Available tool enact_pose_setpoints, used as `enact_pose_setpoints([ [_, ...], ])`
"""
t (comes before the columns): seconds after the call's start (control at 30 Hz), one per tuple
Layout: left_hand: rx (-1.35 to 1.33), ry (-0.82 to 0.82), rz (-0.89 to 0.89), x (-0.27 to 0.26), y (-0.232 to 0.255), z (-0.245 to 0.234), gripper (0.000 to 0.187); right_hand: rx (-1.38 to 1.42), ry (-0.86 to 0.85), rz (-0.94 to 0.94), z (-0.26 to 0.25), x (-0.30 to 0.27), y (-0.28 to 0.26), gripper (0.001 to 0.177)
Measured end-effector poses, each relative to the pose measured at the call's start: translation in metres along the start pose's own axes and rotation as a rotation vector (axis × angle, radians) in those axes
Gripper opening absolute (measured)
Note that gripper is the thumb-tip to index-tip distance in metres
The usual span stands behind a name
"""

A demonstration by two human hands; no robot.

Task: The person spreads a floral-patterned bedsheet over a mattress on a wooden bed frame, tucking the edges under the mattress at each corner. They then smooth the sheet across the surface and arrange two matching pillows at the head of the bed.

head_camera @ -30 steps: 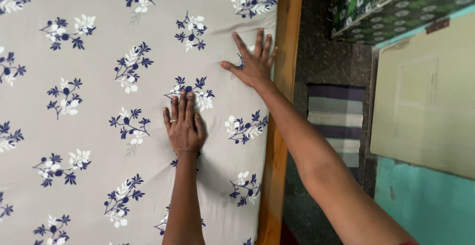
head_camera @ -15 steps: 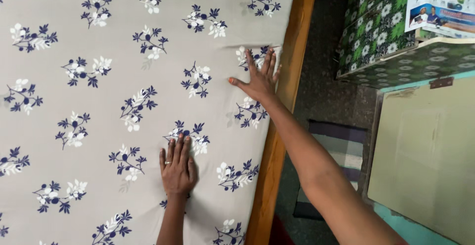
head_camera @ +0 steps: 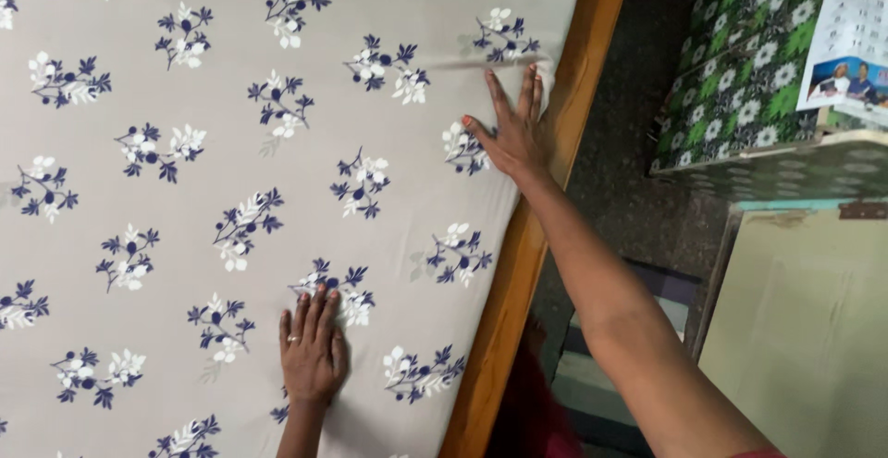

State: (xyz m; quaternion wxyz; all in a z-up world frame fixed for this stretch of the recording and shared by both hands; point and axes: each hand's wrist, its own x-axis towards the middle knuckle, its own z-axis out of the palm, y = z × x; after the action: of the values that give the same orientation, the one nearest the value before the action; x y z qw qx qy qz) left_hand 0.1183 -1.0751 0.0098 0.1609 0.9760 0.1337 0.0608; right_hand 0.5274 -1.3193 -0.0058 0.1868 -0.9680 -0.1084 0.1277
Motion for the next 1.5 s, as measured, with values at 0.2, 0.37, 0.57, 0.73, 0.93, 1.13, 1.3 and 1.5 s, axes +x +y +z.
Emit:
enact_pose_setpoints([
  [0.2,-0.023,0.042,-0.226,0.071,0.097,0.054,0.053,0.058,0.107,-0.129,-0.021,0.080,0.032,0.095],
  [0.37,0.021,0.026,-0.161,0.255,0.207,0.121,0.065,0.031,0.085,-0.182,-0.038,0.162,0.066,0.099],
  [0.57,0.040,-0.030,-0.156,0.403,0.279,0.142,0.073,0.086,0.164,-0.262,-0.056,0.242,0.092,0.101],
  [0.73,0.064,-0.066,-0.159,0.476,0.293,0.145,0.076,0.027,0.111,-0.228,-0.096,0.299,0.096,0.104],
  [0.93,0.059,-0.052,-0.181,0.560,0.292,0.150,0.074,-0.012,0.079,-0.231,-0.121,0.371,0.107,0.098],
  [1.13,0.066,-0.098,-0.249,0.640,0.283,0.154,0.076,-0.075,0.058,-0.204,-0.139,0.443,0.120,0.098],
  [1.3,0.060,-0.029,-0.256,0.704,0.278,0.152,0.076,-0.238,-0.032,-0.048,-0.171,0.523,0.110,0.092],
  [1.5,0.047,-0.086,-0.343,0.799,0.276,0.147,0.075,-0.204,-0.007,0.000,-0.204,0.601,0.094,0.084],
])
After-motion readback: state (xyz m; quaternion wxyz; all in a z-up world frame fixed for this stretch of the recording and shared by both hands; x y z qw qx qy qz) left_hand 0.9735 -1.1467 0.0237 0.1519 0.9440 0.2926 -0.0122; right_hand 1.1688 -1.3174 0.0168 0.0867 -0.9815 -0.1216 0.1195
